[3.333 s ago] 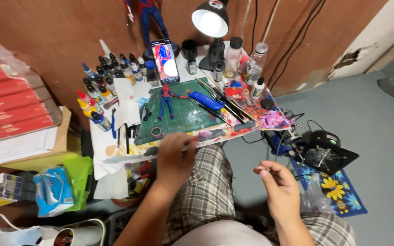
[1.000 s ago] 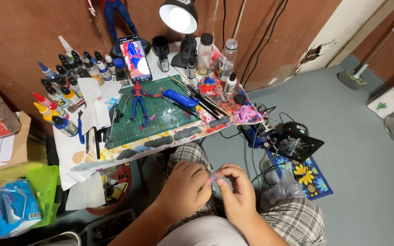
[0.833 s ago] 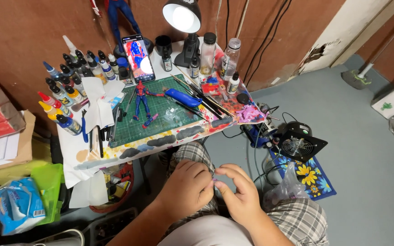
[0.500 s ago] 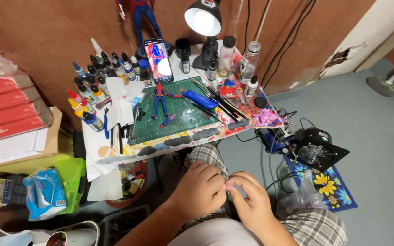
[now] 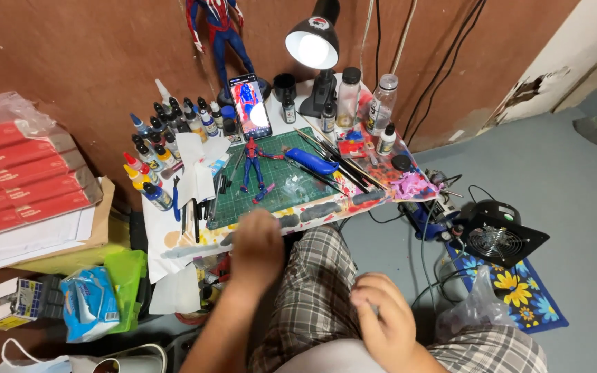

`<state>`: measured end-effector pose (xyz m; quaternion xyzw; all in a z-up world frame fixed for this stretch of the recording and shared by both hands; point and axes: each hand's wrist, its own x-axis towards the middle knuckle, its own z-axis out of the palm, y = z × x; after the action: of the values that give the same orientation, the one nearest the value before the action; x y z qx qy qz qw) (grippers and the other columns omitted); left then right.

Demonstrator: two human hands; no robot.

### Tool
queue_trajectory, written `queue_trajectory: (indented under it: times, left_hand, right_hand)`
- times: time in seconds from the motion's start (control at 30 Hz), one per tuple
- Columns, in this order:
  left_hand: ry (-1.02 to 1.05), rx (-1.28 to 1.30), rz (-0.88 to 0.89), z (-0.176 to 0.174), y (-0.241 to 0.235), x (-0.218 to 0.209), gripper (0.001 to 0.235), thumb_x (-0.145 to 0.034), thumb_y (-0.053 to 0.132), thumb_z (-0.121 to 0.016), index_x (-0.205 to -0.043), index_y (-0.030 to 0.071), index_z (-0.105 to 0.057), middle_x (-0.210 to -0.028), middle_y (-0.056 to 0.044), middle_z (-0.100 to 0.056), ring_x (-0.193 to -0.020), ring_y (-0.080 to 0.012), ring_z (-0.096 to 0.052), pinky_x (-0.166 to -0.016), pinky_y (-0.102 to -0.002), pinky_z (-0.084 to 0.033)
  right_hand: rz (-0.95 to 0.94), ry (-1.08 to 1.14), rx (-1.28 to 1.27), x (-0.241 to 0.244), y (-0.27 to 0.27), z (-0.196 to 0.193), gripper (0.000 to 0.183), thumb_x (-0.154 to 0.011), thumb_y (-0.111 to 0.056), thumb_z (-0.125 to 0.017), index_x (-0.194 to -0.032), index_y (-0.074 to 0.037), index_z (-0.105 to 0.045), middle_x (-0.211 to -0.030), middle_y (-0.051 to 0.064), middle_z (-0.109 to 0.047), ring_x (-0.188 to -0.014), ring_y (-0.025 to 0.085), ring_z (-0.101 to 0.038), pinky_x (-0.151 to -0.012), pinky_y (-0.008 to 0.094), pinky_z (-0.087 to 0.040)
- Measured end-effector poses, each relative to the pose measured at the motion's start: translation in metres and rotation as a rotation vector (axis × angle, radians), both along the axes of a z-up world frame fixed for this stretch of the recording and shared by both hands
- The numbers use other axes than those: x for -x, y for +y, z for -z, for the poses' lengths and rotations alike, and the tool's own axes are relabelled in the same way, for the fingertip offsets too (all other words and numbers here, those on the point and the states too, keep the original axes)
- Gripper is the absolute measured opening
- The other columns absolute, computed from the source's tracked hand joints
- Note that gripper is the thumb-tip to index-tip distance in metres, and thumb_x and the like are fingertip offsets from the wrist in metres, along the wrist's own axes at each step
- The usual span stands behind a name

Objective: Assembling small plastic figurine parts at a craft desk with reference images.

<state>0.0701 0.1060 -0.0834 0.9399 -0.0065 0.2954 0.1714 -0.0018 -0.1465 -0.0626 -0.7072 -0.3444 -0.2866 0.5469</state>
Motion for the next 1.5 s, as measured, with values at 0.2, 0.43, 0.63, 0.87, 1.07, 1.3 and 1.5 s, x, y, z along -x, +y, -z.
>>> queue_trajectory:
  times: [0.2, 0.43, 0.63, 0.87, 1.07, 1.3, 1.5]
  left_hand:
    - [-0.158, -0.24, -0.27, 0.014, 0.065, -0.028, 0.018, -0.092, 0.029, -0.069, -0.087, 0.013, -0.062, -0.095, -0.004, -0.063, -0.098, -0.031, -0.056, -0.079, -0.044, -0.043]
    - [-0.274, -0.217, -0.177, -0.001, 0.045, -0.028, 0.022, -0.088, 0.025, -0.072, -0.104, 0.01, -0.069, -0.11, -0.007, -0.066, -0.103, -0.0314, -0.059, -0.082, -0.044, -0.045]
    - [-0.213, -0.302, -0.177, 0.011, 0.046, -0.049, 0.022, -0.083, 0.032, -0.071, -0.082, 0.01, -0.065, -0.094, -0.008, -0.06, -0.095, -0.0339, -0.054, -0.076, -0.047, -0.042]
    - [-0.18, -0.166, -0.143, -0.002, 0.032, -0.039, 0.016, -0.091, 0.024, -0.064, -0.088, 0.009, -0.065, -0.097, -0.008, -0.064, -0.099, -0.0324, -0.056, -0.082, -0.046, -0.042]
    - [0.137, 0.643, 0.176, -0.062, -0.042, 0.018, 0.017, -0.092, 0.027, -0.061, -0.087, 0.013, -0.069, -0.086, -0.002, -0.069, -0.083, -0.0217, -0.062, -0.076, -0.037, -0.048]
    - [0.562, 1.978, 0.86, -0.056, -0.111, 0.052, 0.016, -0.098, 0.016, -0.062, -0.1, 0.001, -0.063, -0.073, -0.013, -0.058, -0.065, -0.0171, -0.045, -0.061, -0.029, -0.033]
    - [0.678, 2.039, 0.732, -0.051, -0.131, 0.059, 0.023, -0.102, 0.013, -0.055, -0.113, -0.004, -0.066, -0.084, -0.019, -0.066, -0.077, -0.0206, -0.057, -0.066, -0.031, -0.036]
  right_hand:
    - [0.053, 0.381, -0.168, -0.004, -0.004, 0.024, 0.009, -0.095, -0.009, -0.066, -0.098, -0.003, -0.073, -0.097, 0.01, -0.073, -0.092, 0.021, -0.072, -0.085, 0.032, -0.058]
    - [0.006, 0.612, -0.227, -0.009, -0.014, 0.041, 0.004, -0.092, -0.008, -0.071, -0.093, -0.004, -0.072, -0.098, 0.009, -0.075, -0.095, 0.019, -0.071, -0.089, 0.031, -0.056]
    - [-0.127, 0.609, -0.292, -0.016, -0.015, 0.044, 0.004, -0.095, -0.006, -0.067, -0.094, -0.005, -0.07, -0.103, 0.012, -0.069, -0.1, 0.025, -0.072, -0.093, 0.037, -0.058]
    - [-0.019, 0.711, -0.308, -0.023, -0.018, 0.047, 0.006, -0.092, -0.005, -0.071, -0.094, -0.003, -0.075, -0.097, 0.011, -0.076, -0.095, 0.022, -0.072, -0.089, 0.033, -0.058]
    - [-0.051, 0.526, -0.36, -0.027, -0.015, 0.006, 0.005, -0.09, 0.0, -0.071, -0.095, -0.001, -0.073, -0.093, 0.016, -0.075, -0.09, 0.024, -0.073, -0.084, 0.033, -0.059]
    - [-0.183, 0.395, -0.427, -0.026, -0.022, -0.032, 0.029, -0.094, 0.005, -0.067, -0.122, 0.0, -0.063, -0.091, 0.01, -0.066, -0.093, 0.027, -0.07, -0.091, 0.041, -0.064]
    - [-0.037, 0.446, -0.322, -0.02, -0.041, -0.033, 0.008, -0.093, 0.002, -0.068, -0.099, -0.002, -0.066, -0.097, 0.015, -0.071, -0.091, 0.024, -0.071, -0.084, 0.033, -0.058]
